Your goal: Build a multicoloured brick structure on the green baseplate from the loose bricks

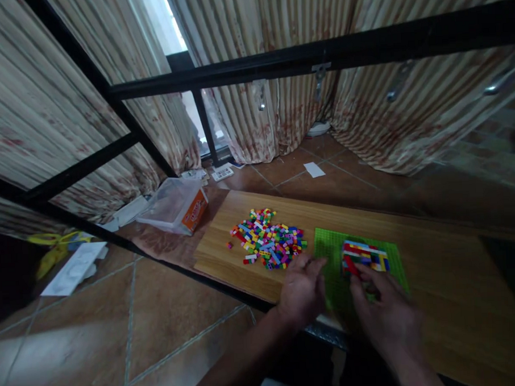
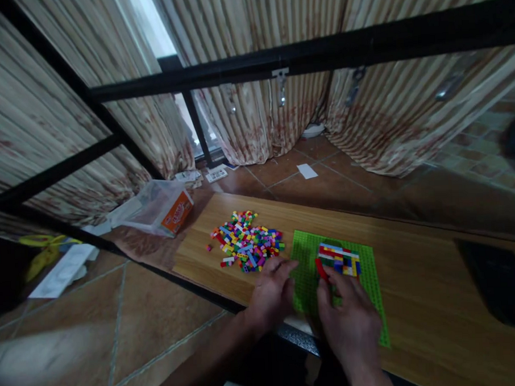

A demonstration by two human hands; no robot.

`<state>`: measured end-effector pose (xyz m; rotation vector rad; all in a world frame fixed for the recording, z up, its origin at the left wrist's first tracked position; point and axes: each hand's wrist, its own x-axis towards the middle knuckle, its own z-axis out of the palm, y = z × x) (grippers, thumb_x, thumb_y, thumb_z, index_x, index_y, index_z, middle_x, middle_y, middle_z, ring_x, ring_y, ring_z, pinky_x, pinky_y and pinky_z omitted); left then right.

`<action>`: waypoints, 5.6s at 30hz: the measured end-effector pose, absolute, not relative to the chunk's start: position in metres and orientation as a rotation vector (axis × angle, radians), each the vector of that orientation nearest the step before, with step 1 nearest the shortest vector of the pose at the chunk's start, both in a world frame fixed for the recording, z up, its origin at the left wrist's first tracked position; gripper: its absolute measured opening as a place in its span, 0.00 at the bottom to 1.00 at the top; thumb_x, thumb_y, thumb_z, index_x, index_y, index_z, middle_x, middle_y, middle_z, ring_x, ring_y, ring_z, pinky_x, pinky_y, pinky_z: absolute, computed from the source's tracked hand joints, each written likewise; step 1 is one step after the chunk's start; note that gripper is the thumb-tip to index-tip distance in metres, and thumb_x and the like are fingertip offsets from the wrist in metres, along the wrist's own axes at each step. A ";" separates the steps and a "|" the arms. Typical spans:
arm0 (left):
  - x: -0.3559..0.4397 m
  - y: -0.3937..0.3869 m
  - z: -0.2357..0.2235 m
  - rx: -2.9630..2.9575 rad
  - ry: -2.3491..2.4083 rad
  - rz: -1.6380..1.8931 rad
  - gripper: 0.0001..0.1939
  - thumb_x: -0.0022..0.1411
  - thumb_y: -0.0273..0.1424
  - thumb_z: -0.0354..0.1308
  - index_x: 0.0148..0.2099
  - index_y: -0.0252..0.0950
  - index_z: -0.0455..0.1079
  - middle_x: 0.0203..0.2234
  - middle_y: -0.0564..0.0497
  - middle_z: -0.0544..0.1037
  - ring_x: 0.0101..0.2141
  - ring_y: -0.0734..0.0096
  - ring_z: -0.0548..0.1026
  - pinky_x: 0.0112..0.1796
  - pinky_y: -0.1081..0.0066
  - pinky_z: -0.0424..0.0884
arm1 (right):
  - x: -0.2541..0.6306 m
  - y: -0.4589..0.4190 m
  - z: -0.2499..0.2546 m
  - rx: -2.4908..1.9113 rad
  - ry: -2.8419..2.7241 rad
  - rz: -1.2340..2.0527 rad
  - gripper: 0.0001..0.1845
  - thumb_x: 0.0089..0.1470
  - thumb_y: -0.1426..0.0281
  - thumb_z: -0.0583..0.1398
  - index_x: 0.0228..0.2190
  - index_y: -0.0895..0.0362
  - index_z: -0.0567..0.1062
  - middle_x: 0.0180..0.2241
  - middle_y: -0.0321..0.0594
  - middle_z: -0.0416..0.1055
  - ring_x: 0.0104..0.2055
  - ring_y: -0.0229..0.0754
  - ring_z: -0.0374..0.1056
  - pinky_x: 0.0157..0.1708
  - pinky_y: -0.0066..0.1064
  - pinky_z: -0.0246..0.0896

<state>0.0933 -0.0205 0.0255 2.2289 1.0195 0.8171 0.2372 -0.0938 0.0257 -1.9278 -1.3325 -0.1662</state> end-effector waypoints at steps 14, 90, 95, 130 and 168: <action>-0.027 0.001 0.008 1.969 1.555 1.008 0.17 0.62 0.21 0.51 0.51 0.38 0.69 0.44 0.47 0.73 0.45 0.67 0.74 0.48 0.65 0.73 | 0.160 -0.055 -0.013 -1.960 -1.602 -0.055 0.16 0.62 0.64 0.52 0.43 0.57 0.76 0.39 0.43 0.78 0.37 0.45 0.73 0.37 0.34 0.64; -0.018 0.002 -0.010 2.036 1.419 1.148 0.13 0.65 0.23 0.52 0.49 0.38 0.71 0.44 0.46 0.73 0.44 0.69 0.75 0.45 0.67 0.76 | 0.141 0.047 0.029 -1.687 -2.130 0.171 0.15 0.60 0.70 0.55 0.46 0.55 0.76 0.43 0.44 0.72 0.46 0.48 0.63 0.49 0.39 0.56; -0.018 0.002 -0.005 2.027 1.387 1.161 0.11 0.65 0.25 0.53 0.48 0.38 0.71 0.43 0.46 0.73 0.42 0.69 0.76 0.44 0.66 0.77 | 0.143 0.056 0.028 -1.624 -2.298 0.178 0.18 0.58 0.75 0.54 0.45 0.51 0.78 0.44 0.43 0.71 0.47 0.47 0.62 0.48 0.38 0.56; -0.017 0.000 -0.008 2.052 1.393 1.152 0.12 0.65 0.24 0.52 0.49 0.37 0.69 0.44 0.44 0.73 0.44 0.66 0.75 0.46 0.66 0.77 | 0.151 0.101 0.027 -1.721 -2.271 0.121 0.11 0.57 0.73 0.56 0.39 0.55 0.78 0.40 0.44 0.72 0.45 0.47 0.63 0.49 0.37 0.56; -0.016 0.003 -0.010 2.116 1.422 1.156 0.12 0.66 0.24 0.51 0.49 0.36 0.69 0.44 0.44 0.72 0.44 0.67 0.75 0.45 0.67 0.77 | 0.152 0.106 0.031 -1.839 -2.345 0.138 0.10 0.57 0.70 0.57 0.33 0.55 0.78 0.40 0.45 0.72 0.47 0.48 0.62 0.50 0.36 0.54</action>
